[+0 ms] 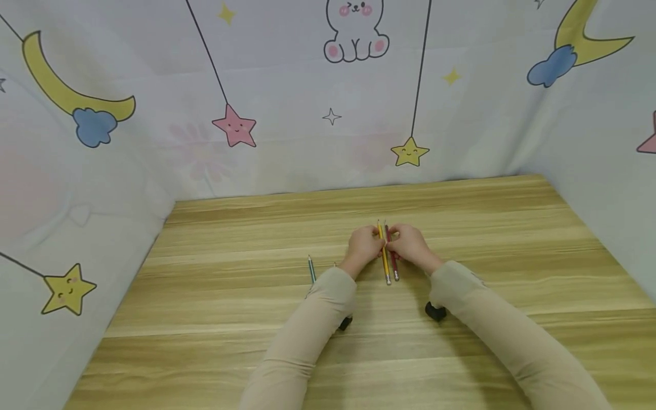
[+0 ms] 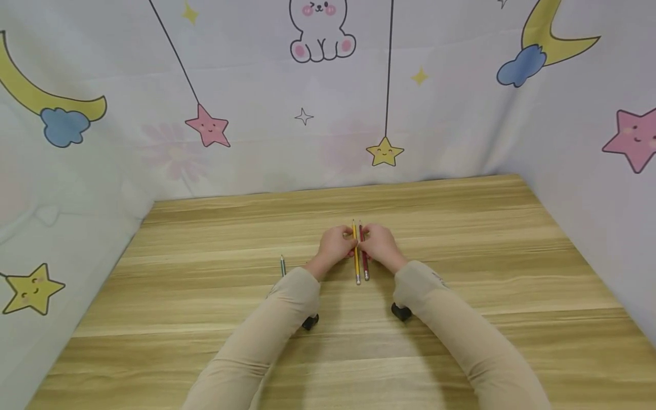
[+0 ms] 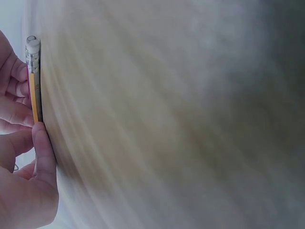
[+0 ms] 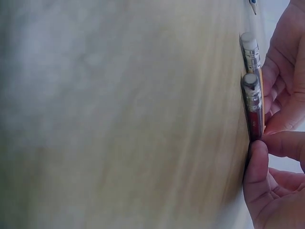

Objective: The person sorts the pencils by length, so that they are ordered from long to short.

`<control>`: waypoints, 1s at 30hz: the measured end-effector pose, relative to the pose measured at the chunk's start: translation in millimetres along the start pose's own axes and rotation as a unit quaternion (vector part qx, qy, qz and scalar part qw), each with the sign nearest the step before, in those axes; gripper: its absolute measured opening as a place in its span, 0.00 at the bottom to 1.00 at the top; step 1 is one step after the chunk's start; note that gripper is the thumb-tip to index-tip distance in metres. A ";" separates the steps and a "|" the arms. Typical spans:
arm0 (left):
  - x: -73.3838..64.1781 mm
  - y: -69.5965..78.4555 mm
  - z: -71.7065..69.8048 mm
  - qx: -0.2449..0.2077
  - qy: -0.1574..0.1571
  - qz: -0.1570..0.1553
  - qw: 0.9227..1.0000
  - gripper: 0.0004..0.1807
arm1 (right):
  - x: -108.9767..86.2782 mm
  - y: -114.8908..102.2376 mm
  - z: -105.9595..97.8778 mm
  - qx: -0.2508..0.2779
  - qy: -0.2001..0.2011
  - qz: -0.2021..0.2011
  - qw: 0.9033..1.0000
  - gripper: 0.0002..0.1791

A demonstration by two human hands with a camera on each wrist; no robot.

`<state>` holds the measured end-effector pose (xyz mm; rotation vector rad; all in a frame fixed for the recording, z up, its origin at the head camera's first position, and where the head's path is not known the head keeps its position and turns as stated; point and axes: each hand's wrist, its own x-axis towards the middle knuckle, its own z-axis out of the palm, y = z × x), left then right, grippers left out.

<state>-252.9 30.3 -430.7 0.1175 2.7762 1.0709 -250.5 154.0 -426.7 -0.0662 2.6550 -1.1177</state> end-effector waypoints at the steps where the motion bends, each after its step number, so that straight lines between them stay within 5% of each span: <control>1: -0.2 0.1 -0.1 0.001 0.000 0.000 1.000 0.19 | -0.4 -0.1 -0.1 0.002 -0.001 0.001 1.000 0.24; 30: -6.1 -0.8 -7.5 -0.008 -0.031 0.003 0.999 0.20 | -15.9 5.7 -6.6 0.073 -0.018 -0.001 0.997 0.22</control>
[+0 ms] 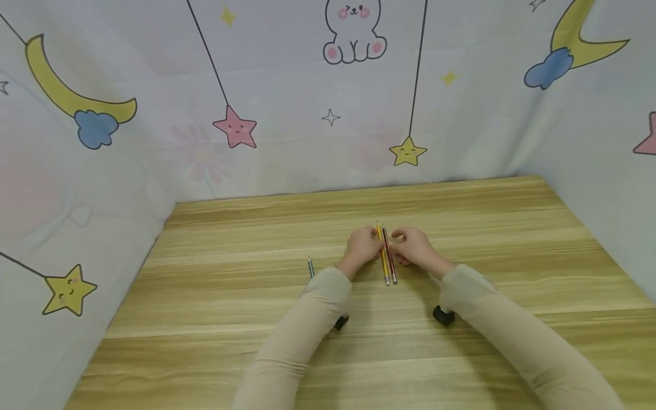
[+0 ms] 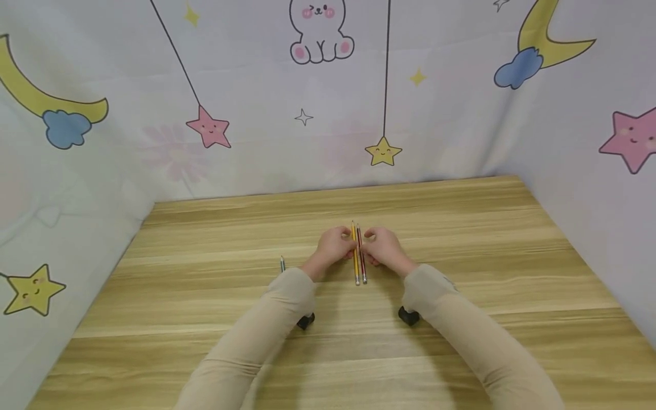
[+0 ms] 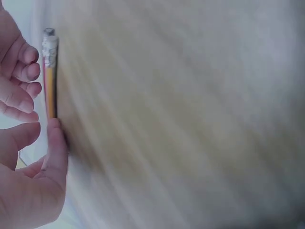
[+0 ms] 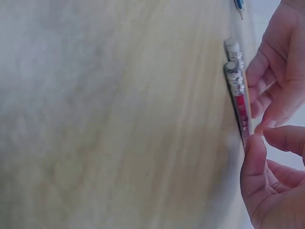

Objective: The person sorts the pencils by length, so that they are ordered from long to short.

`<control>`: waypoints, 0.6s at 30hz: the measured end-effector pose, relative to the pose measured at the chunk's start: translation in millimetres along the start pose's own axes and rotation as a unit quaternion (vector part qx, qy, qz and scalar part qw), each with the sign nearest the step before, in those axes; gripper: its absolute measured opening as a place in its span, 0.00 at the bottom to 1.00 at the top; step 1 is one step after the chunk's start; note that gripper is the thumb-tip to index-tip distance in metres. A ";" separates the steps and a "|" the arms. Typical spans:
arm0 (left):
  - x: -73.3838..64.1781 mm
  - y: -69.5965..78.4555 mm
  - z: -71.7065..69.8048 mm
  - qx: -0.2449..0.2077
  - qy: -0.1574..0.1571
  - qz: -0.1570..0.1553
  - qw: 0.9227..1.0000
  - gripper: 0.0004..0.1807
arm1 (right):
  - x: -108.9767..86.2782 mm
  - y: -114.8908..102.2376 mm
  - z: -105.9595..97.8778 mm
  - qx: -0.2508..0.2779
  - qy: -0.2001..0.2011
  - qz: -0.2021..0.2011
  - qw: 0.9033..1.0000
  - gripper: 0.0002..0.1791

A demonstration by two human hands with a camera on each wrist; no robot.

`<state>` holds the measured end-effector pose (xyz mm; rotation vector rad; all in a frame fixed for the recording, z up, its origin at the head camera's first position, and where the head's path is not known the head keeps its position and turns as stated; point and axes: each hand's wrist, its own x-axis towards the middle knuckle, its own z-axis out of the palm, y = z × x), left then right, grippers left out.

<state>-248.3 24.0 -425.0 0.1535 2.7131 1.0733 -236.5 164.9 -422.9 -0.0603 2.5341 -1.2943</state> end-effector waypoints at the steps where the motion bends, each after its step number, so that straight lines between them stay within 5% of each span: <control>1: -1.4 0.4 -2.4 0.003 -0.004 0.002 1.000 0.21 | -1.0 -0.4 -0.8 0.003 0.000 0.000 1.000 0.22; 9: -13.5 0.7 -26.6 -0.007 -0.041 0.007 0.999 0.22 | -7.7 -10.1 -4.7 0.045 0.005 0.006 0.999 0.21; 18: -23.6 -11.4 -52.7 -0.050 -0.050 0.017 0.997 0.22 | -19.6 -31.9 6.4 0.151 -0.021 0.002 0.988 0.23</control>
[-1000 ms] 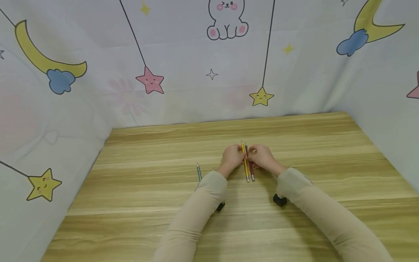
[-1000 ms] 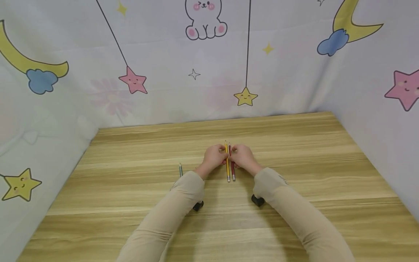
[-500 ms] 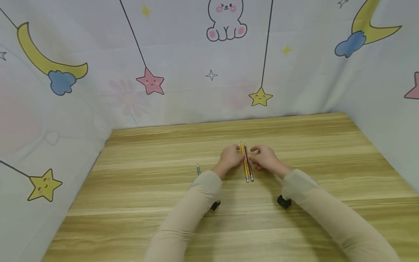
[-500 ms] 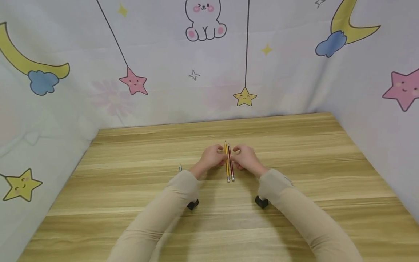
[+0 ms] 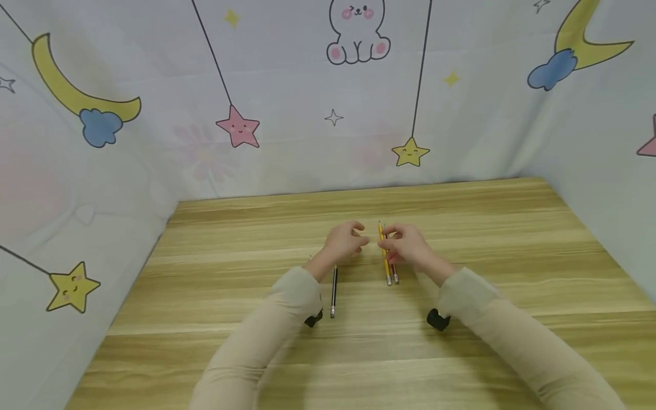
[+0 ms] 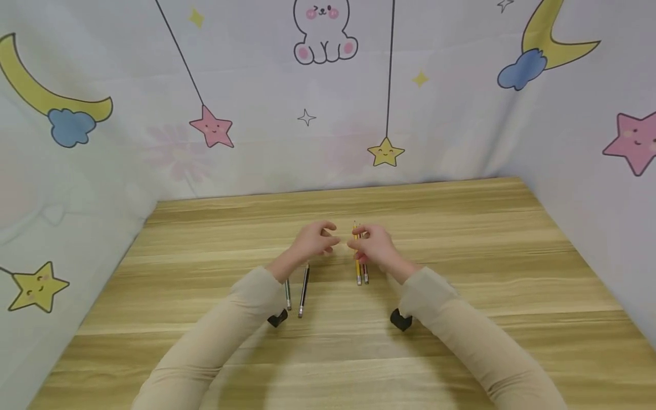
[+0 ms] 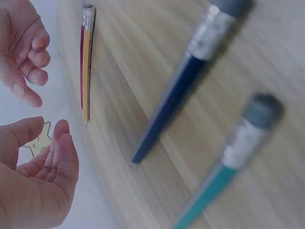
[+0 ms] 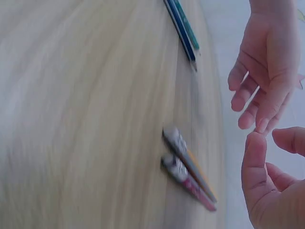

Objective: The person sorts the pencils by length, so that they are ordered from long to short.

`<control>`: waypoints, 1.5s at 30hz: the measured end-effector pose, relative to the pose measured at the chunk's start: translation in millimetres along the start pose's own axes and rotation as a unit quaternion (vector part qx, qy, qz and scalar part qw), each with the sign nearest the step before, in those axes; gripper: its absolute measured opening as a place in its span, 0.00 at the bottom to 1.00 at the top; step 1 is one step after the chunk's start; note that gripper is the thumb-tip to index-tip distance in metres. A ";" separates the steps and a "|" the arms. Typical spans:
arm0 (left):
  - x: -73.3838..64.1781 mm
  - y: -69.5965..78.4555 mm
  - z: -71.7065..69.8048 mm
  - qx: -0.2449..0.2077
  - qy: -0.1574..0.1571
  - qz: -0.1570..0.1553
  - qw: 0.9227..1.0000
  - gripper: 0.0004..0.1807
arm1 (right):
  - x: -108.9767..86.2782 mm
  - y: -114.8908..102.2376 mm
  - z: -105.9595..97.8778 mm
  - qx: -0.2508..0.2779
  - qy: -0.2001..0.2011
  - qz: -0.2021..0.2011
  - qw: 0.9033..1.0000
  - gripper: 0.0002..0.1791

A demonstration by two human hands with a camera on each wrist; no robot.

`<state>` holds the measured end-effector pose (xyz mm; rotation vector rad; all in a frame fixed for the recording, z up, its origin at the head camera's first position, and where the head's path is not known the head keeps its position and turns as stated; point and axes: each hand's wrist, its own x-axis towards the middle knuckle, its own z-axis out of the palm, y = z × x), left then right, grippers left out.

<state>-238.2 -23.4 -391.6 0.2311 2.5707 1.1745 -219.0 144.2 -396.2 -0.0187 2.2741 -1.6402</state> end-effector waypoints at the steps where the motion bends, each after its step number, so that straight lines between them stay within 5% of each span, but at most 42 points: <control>1: -1.3 -2.2 -2.7 0.001 0.002 0.000 1.000 0.22 | -0.7 -0.7 3.7 0.010 -0.006 0.000 1.000 0.24; 14: -23.0 -37.5 -33.9 0.025 0.058 0.001 0.998 0.21 | -6.7 -1.6 59.5 0.013 -0.058 0.007 0.998 0.21; 24: -48.3 -61.4 -46.6 0.061 0.081 -0.013 0.995 0.22 | -4.1 2.8 89.5 -0.010 -0.061 0.025 0.998 0.20; 31: -61.0 -71.5 -47.9 0.085 0.067 -0.042 0.993 0.24 | -2.7 6.0 99.9 -0.049 -0.066 0.012 0.997 0.20; 45: -68.8 -80.4 -36.1 0.104 0.050 -0.050 0.992 0.25 | -1.8 3.0 108.4 -0.126 -0.056 -0.019 0.990 0.19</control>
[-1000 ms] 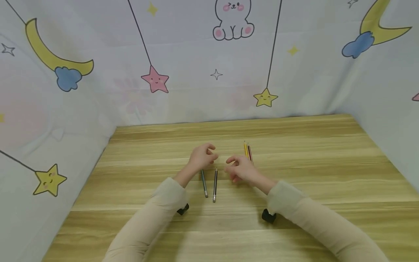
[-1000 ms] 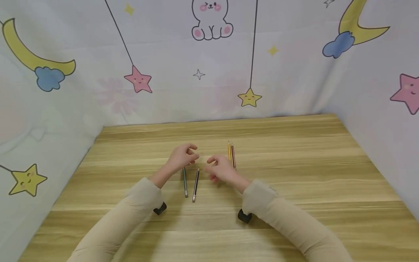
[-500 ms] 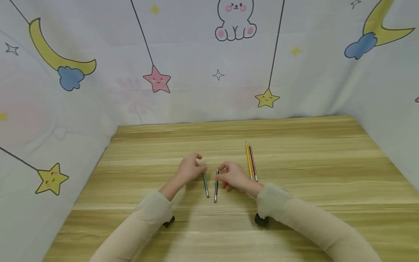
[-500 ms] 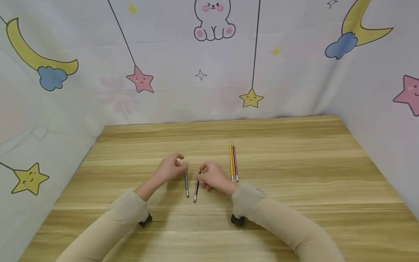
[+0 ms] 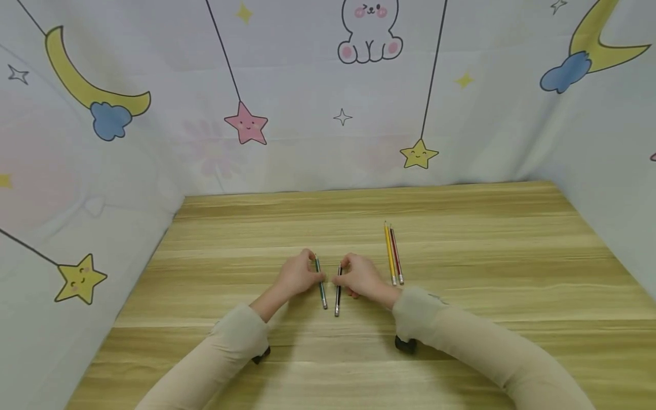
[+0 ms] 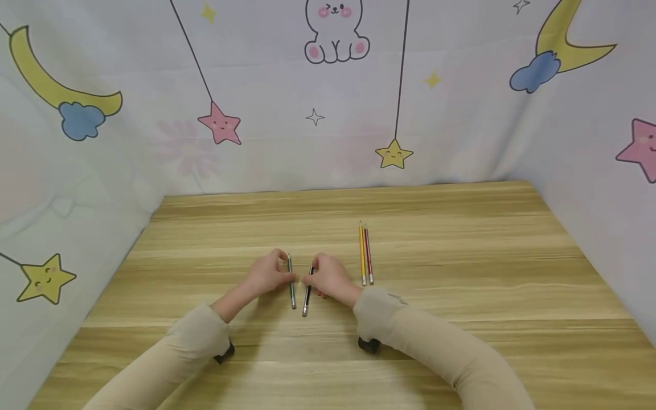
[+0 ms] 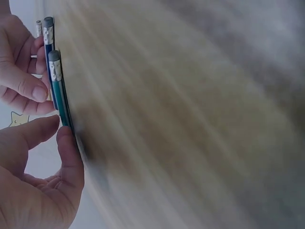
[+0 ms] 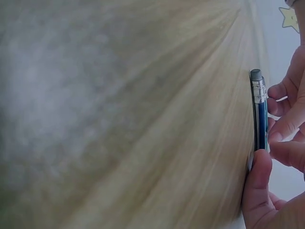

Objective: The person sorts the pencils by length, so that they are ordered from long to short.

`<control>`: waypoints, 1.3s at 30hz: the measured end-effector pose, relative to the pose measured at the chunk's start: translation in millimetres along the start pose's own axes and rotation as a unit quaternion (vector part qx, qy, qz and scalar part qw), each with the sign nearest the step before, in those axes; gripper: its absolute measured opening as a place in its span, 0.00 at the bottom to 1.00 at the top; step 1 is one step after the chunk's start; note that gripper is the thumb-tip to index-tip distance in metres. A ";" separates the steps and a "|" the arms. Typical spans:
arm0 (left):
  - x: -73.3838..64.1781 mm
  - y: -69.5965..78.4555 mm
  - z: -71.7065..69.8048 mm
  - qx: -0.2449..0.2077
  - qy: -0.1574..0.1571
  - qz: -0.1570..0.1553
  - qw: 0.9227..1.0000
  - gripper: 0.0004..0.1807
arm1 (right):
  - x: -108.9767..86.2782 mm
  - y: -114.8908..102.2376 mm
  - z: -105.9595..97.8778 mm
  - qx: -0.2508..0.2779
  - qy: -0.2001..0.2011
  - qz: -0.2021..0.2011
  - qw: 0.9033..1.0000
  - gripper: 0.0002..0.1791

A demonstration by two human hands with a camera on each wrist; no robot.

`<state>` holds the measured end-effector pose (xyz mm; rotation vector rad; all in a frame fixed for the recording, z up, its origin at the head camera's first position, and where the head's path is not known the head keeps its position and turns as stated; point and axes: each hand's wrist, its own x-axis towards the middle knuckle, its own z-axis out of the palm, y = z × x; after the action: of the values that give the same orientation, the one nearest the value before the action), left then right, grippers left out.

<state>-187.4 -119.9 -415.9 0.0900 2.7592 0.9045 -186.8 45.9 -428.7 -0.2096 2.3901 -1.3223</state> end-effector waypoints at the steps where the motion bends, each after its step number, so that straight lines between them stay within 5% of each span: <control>1: -0.3 -0.4 1.1 0.000 0.000 0.002 1.000 0.25 | 0.4 -0.2 0.6 -0.010 0.003 -0.003 1.000 0.19; 17: -0.2 3.7 6.3 0.042 0.021 0.006 0.999 0.23 | 4.9 -4.2 7.5 -0.109 0.039 -0.005 0.993 0.18; 33: -0.1 6.4 3.5 0.059 0.016 0.014 0.998 0.19 | 5.2 -0.4 4.4 -0.091 0.050 -0.015 0.994 0.13; 39: -4.8 8.9 0.9 0.024 0.014 0.023 0.999 0.16 | 2.8 0.1 2.6 -0.058 0.048 -0.021 0.997 0.07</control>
<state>-182.6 -112.8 -410.4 0.1510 2.8155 0.8569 -188.2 43.0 -430.8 -0.2365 2.5597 -1.2387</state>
